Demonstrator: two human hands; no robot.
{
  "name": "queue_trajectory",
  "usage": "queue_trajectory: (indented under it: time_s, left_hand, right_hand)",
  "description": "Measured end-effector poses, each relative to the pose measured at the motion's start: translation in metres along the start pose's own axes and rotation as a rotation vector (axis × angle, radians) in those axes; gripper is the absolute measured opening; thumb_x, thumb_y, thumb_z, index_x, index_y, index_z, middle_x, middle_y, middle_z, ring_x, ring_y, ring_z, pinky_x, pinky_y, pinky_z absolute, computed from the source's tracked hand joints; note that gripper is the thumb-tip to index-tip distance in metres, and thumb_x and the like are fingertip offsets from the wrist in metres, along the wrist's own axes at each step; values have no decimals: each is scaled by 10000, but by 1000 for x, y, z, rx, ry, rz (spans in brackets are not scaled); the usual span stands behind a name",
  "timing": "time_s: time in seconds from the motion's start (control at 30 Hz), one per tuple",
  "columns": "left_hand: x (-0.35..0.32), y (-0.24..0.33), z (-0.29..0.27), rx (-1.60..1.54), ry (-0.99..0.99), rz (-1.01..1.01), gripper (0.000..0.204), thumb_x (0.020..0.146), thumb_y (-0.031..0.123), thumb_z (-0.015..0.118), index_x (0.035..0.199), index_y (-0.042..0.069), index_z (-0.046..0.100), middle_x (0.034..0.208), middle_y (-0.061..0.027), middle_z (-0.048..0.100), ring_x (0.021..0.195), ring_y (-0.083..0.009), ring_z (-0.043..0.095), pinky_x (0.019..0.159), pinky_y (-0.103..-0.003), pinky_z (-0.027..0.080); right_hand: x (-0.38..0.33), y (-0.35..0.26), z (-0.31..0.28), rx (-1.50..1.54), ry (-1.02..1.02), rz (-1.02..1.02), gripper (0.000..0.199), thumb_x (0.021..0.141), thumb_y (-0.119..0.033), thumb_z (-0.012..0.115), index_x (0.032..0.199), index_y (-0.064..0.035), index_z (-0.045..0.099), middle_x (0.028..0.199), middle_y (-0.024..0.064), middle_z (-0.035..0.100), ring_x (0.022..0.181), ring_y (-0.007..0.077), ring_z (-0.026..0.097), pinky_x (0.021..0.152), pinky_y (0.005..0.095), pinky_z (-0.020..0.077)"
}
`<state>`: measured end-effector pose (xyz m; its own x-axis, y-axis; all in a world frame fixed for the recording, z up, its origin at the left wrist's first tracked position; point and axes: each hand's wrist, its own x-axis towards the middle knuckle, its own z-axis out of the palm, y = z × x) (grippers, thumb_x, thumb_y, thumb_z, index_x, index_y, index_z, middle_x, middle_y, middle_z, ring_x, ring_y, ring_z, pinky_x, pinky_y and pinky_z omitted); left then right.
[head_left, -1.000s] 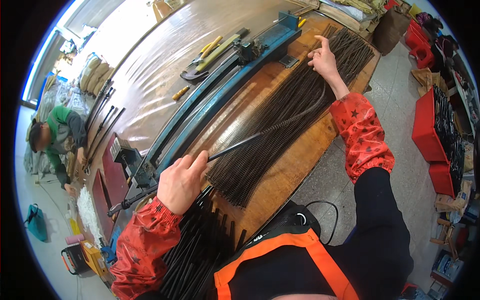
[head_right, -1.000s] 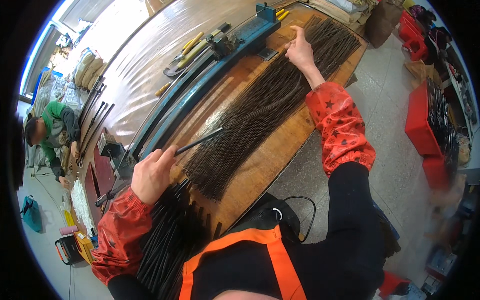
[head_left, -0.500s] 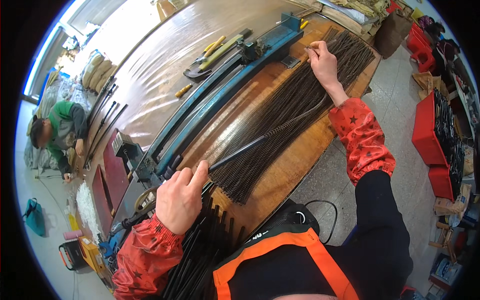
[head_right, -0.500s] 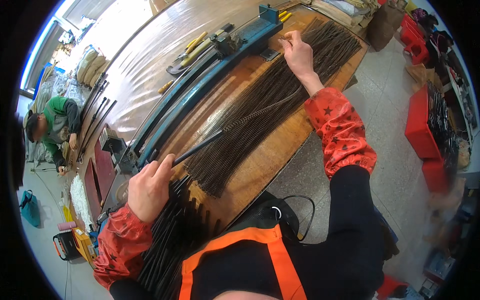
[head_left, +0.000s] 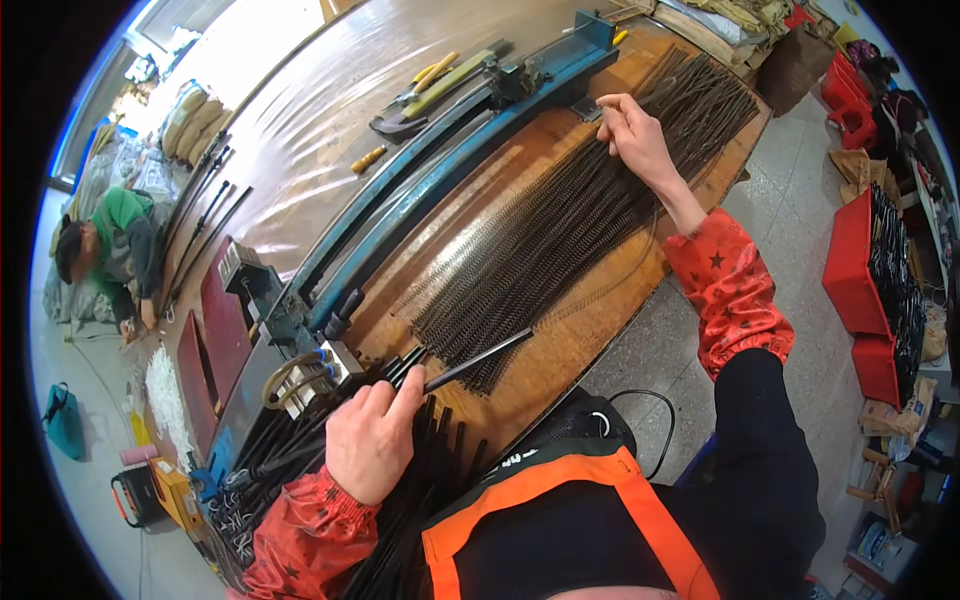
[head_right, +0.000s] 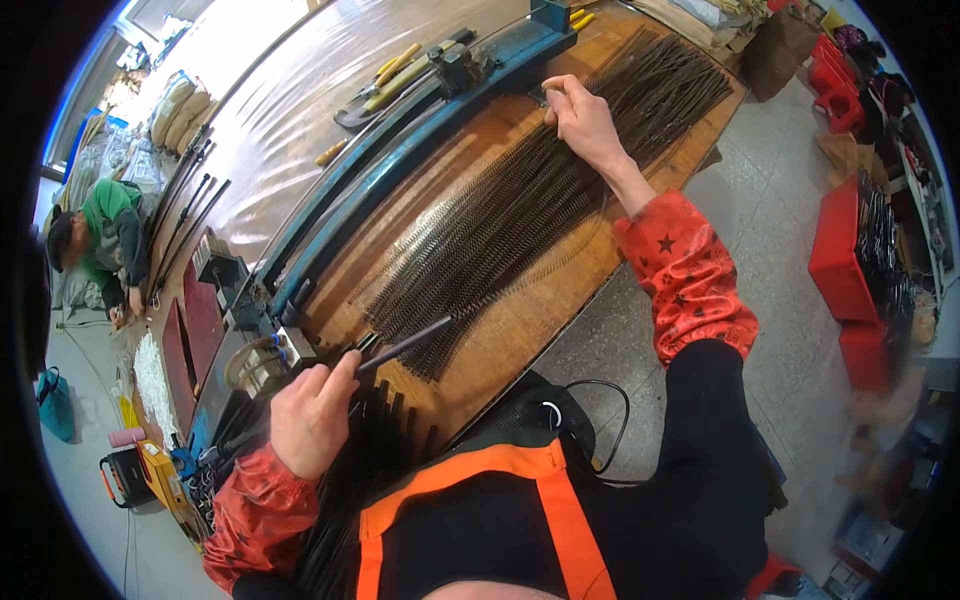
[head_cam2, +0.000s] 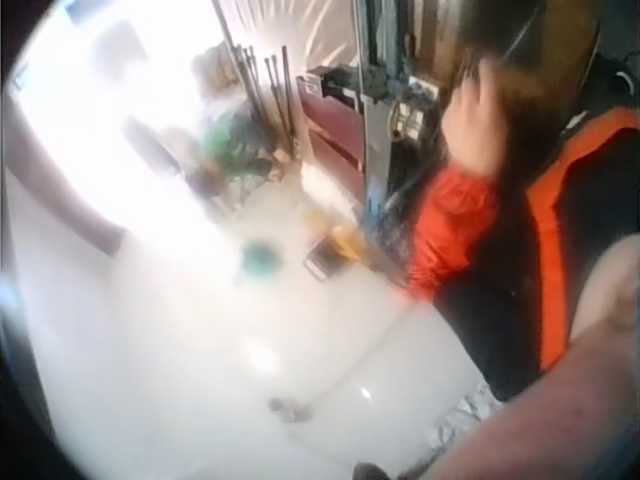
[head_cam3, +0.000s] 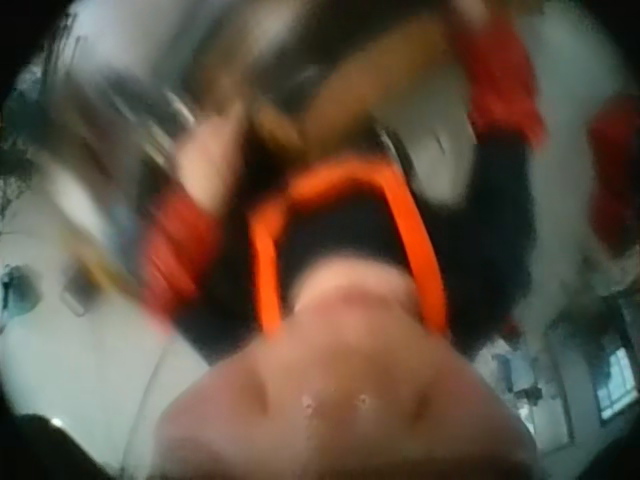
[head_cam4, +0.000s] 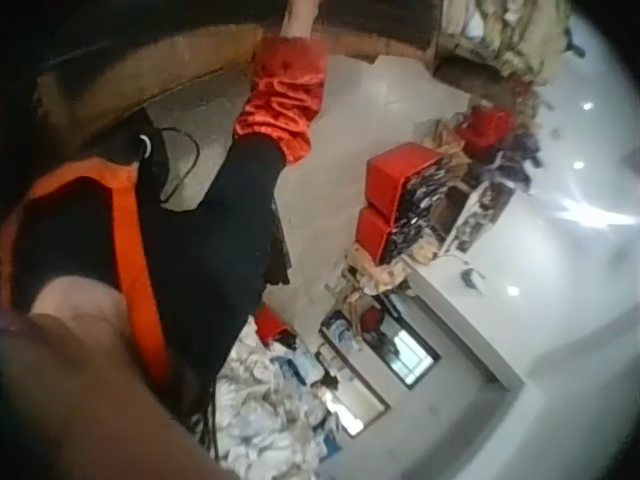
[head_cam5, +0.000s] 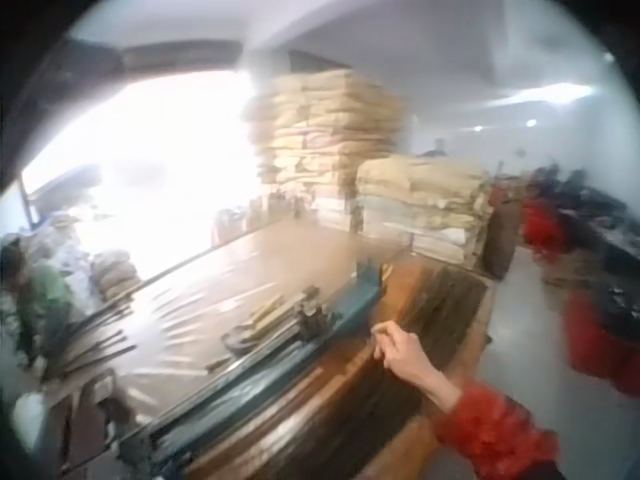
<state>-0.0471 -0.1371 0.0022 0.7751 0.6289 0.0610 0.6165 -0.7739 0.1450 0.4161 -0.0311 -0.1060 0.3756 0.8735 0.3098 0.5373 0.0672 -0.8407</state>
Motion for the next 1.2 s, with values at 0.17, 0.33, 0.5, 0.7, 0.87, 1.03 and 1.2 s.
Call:
queue_trajectory:
  time_s: [0.17, 0.33, 0.5, 0.7, 0.87, 1.03, 1.2]
  left_hand:
    - [-32, -10, 64, -11, -65, -27, 358, 855, 103, 673, 1211, 107, 631, 748, -51, 516, 692, -228, 594, 569, -377, 488]
    - [-10, -1, 69, -51, 42, -16, 458, 794, 140, 760, 1226, 60, 630, 969, -102, 603, 857, -296, 609, 717, -392, 520]
    - [84, 31, 83, -186, 296, 180, 285, 830, 122, 731, 1106, 86, 669, 889, -63, 620, 786, -248, 627, 652, -364, 522]
    - [219, 26, 126, -197, 572, 125, 186, 863, 122, 647, 1046, 118, 611, 879, -77, 601, 825, -276, 648, 701, -404, 536]
    - [234, 16, 143, -311, 501, 76, 142, 895, 144, 680, 1029, 96, 680, 887, -117, 668, 797, -320, 678, 691, -419, 549]
    - [233, 6, 142, -611, 363, -35, 189, 915, 185, 667, 957, 11, 731, 787, -105, 728, 706, -257, 716, 678, -371, 558]
    - [234, 4, 137, -1024, 34, -345, 225, 945, 197, 637, 968, -1, 741, 736, -100, 723, 648, -162, 705, 668, -326, 551]
  right_hand:
    - [-26, 9, 19, -120, -88, -83, 321, 1033, -180, 487, 1313, -29, 439, 779, 87, 686, 721, 253, 673, 696, 369, 514]
    - [-44, -8, 25, -175, -219, -88, 349, 1031, -170, 473, 1346, -38, 402, 781, 106, 683, 762, 314, 678, 735, 407, 514]
    - [-59, -25, 26, -113, -418, -64, 432, 1027, -163, 442, 1441, -72, 359, 768, 102, 678, 763, 297, 681, 742, 399, 515]
    - [-67, -55, 31, 9, -543, -84, 530, 1012, -117, 407, 1529, -140, 293, 740, 96, 651, 728, 273, 659, 740, 394, 519]
    - [-70, -42, 34, -22, -494, -144, 485, 1000, -103, 480, 1468, -140, 360, 776, 115, 665, 744, 307, 682, 705, 417, 525]
    - [-86, -18, 57, -86, -178, -389, 293, 997, -72, 585, 1252, -51, 444, 814, 92, 660, 716, 215, 671, 665, 339, 525]
    - [-90, -31, 53, -29, -162, -175, 253, 1012, -250, 629, 1082, -29, 529, 804, 79, 651, 693, 145, 625, 652, 314, 504]
